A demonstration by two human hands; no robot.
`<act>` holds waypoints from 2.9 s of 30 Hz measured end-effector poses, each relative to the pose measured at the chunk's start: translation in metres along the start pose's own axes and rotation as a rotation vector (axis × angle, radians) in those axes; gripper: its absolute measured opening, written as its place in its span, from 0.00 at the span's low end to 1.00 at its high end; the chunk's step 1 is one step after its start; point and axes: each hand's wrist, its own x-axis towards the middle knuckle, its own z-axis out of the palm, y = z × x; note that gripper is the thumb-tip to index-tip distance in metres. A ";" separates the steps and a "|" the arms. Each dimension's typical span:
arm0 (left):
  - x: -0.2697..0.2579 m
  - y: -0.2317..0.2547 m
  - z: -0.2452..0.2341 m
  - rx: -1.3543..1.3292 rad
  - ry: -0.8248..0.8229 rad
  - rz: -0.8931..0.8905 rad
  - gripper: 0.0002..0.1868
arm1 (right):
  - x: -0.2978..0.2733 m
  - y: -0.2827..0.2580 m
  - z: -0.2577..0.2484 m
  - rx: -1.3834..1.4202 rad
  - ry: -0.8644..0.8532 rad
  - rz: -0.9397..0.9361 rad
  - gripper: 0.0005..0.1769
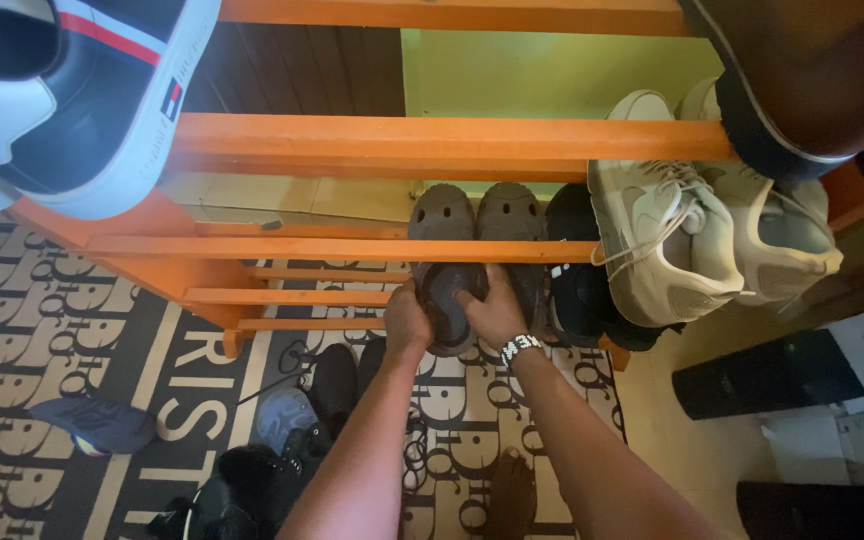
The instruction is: The person is organizing various shoes, including sneakers and slippers, onto a wooden shoe rack.
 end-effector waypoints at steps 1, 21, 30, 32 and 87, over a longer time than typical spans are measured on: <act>-0.002 0.007 -0.004 -0.003 0.000 0.000 0.17 | 0.006 0.012 0.003 -0.003 0.001 -0.001 0.39; -0.045 0.064 -0.064 0.188 -0.244 0.274 0.13 | -0.069 -0.078 -0.044 -0.265 -0.281 -0.129 0.19; -0.146 0.145 -0.192 0.101 -0.308 0.196 0.11 | -0.164 -0.112 -0.045 0.238 -0.251 -0.109 0.22; -0.151 0.137 -0.193 0.090 -0.260 0.209 0.10 | -0.175 -0.122 -0.041 0.181 -0.242 -0.154 0.21; -0.062 -0.062 -0.143 0.629 -0.796 -0.324 0.19 | -0.063 0.040 0.115 -0.427 -0.690 -0.117 0.11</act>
